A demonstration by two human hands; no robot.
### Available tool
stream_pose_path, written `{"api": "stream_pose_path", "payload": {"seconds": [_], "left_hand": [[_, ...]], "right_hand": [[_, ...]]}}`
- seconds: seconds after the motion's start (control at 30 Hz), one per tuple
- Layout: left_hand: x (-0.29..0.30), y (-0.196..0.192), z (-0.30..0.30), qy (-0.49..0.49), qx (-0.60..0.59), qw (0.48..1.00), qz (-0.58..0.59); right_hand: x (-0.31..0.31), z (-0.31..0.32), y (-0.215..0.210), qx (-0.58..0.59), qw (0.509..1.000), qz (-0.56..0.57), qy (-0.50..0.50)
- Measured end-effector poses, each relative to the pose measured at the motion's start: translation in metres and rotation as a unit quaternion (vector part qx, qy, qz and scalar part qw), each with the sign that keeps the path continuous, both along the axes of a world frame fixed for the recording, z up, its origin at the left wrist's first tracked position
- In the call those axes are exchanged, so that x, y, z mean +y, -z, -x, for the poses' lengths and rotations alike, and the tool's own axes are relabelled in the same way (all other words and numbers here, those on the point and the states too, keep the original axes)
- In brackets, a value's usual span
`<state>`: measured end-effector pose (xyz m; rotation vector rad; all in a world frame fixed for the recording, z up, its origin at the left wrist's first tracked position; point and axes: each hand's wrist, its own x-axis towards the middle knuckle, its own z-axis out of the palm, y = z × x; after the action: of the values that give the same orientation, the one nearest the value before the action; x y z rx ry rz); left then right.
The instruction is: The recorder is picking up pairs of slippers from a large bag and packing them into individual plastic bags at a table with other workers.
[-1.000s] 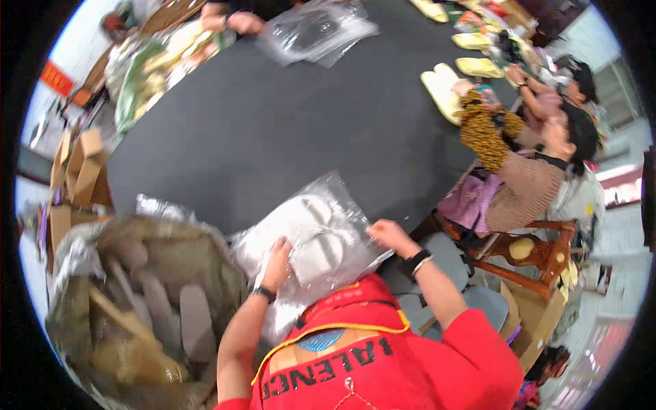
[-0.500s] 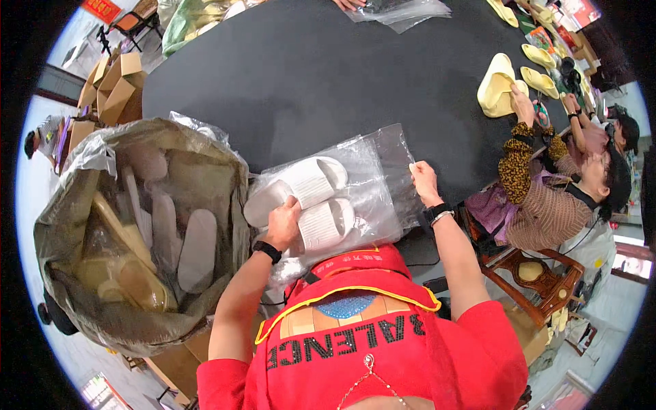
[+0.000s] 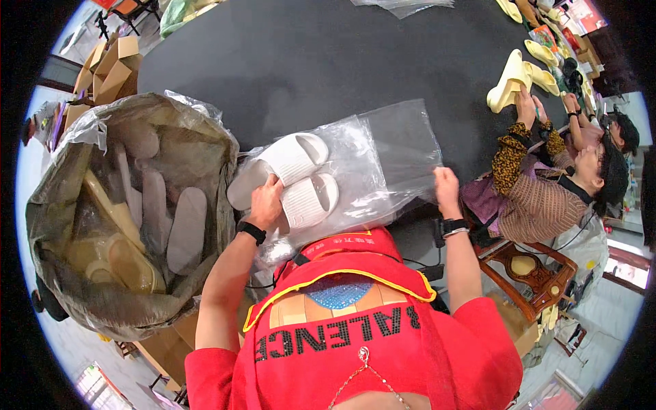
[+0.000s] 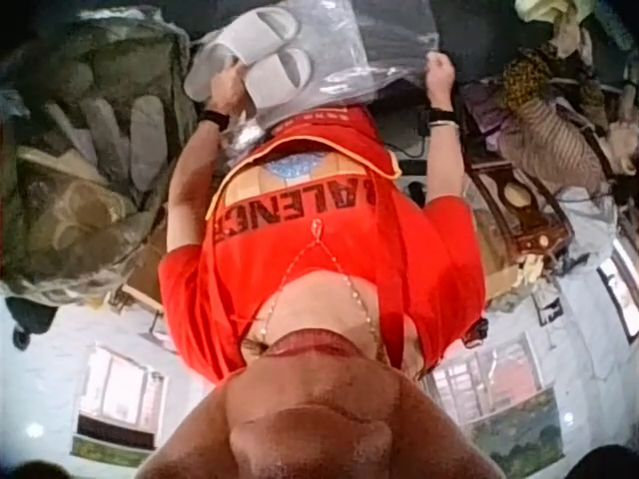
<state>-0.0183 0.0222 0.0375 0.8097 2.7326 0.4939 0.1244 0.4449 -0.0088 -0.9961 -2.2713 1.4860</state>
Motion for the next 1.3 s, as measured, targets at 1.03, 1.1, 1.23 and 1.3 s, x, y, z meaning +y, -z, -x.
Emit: {"api": "stream_pose_path", "payload": {"seconds": [1.03, 1.1, 1.23, 1.3], "left_hand": [[0.221, -0.202, 0.072, 0.225, 0.131, 0.92, -0.294], [0.235, -0.202, 0.053, 0.2, 0.135, 0.91, -0.337], [0.201, -0.15, 0.027, 0.307, 0.012, 0.929, -0.209], [0.165, -0.102, 0.033, 0.264, -0.094, 0.946, -0.164]], "right_hand": [[-0.055, -0.027, 0.007, -0.032, 0.97, 0.238, 0.045], [-0.058, -0.029, 0.009, -0.043, 0.962, 0.264, 0.054], [-0.06, -0.028, 0.009, -0.02, 0.964, 0.262, 0.04], [-0.064, -0.014, -0.026, -0.04, 0.939, 0.34, 0.029]]}}
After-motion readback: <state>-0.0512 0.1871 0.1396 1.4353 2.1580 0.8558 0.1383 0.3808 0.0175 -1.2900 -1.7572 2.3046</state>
